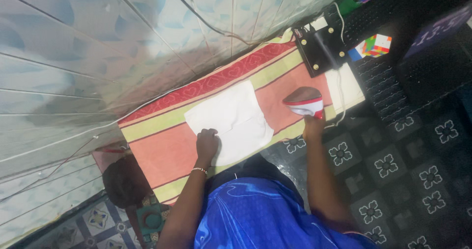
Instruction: The person folds a white cloth, places it on a padded surface, and presses it using an iron before folding it again.
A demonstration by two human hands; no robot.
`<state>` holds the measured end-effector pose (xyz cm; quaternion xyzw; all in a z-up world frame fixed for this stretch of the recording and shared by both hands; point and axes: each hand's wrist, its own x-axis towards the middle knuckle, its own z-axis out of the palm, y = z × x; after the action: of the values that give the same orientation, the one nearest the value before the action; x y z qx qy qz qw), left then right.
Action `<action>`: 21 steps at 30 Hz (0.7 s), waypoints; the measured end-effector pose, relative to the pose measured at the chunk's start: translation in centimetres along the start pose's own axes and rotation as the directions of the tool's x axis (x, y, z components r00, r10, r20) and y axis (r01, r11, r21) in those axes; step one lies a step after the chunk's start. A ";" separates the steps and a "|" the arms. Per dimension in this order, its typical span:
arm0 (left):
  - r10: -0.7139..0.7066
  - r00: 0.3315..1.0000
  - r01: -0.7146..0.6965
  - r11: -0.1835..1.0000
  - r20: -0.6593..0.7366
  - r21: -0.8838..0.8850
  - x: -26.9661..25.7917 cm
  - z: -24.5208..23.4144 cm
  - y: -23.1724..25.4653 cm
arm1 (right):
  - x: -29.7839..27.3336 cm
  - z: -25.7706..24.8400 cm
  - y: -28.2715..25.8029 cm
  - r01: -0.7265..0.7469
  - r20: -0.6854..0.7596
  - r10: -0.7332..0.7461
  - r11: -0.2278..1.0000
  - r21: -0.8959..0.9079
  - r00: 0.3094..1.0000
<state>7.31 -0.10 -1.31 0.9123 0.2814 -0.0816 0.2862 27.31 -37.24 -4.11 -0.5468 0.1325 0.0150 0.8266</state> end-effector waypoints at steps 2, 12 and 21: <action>0.044 0.999 -0.043 0.999 -0.026 0.029 -0.7 0.2 -0.1 | -0.1 -0.1 0.4 -0.003 0.015 0.003 0.999 0.052 1.000; -0.080 0.976 0.063 0.994 -0.200 -0.089 -5.9 -1.4 0.9 | -1.5 -1.0 0.5 0.006 -0.106 -0.041 0.951 -0.310 0.994; -0.455 0.890 0.431 0.858 -0.023 -0.279 -6.5 -1.5 0.8 | -8.2 1.8 5.0 -0.186 -0.105 0.155 0.729 -0.659 0.982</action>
<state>2.37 -2.81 2.35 0.7789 0.5045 -0.0664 0.3667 18.97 -32.62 -6.01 -0.7912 0.1856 0.1252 0.5692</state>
